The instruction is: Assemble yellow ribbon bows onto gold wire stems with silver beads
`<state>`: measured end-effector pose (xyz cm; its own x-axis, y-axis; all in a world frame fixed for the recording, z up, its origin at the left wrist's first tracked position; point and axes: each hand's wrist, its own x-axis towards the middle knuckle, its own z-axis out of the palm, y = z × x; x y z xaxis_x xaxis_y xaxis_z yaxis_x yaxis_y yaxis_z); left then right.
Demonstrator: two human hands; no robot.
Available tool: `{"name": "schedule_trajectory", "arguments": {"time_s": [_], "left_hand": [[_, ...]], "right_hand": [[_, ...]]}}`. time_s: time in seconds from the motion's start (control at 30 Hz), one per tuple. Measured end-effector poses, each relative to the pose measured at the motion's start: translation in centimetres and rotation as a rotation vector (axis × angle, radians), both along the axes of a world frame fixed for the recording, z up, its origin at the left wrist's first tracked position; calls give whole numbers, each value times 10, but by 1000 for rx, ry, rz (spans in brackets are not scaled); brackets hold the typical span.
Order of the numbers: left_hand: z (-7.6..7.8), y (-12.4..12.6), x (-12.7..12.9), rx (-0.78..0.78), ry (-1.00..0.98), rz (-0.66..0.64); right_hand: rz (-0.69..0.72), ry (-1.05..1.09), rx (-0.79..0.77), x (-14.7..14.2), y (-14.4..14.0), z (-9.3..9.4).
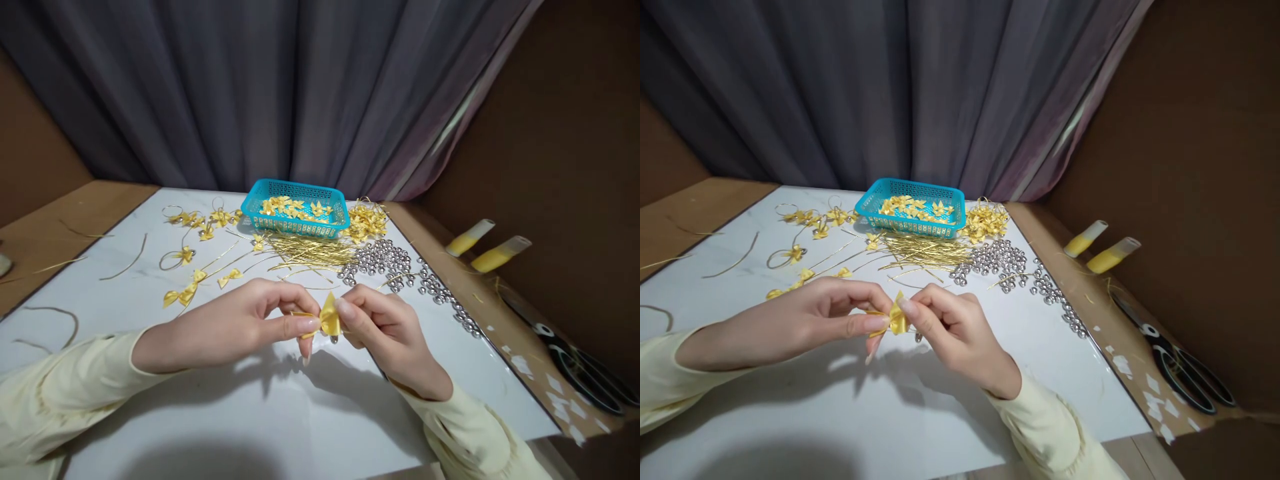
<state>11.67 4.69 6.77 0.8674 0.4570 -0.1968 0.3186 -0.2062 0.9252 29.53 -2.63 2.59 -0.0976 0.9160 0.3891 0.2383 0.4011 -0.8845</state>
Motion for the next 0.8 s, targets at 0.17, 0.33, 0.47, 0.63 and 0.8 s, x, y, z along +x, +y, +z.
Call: {"name": "schedule_trajectory", "arguments": {"time_s": [0.17,0.33,0.47,0.63,0.8], "left_hand": [[-4,-2,-2,-19,-39,-17],[-7,-3,-3,-50,-64,5],[-5,-1,-2,-26,-35,26],[-3,-1,-2,8,4,28],[-3,-2,-1,7,-5,35]], "right_hand": [[-106,-164,195,-2,-3,1],[-153,-281,312,-1,-6,0],[-156,-304,343,-1,-7,-1],[-120,-285,347,-1,-5,-2],[-118,-300,343,-1,-6,-2]]}}
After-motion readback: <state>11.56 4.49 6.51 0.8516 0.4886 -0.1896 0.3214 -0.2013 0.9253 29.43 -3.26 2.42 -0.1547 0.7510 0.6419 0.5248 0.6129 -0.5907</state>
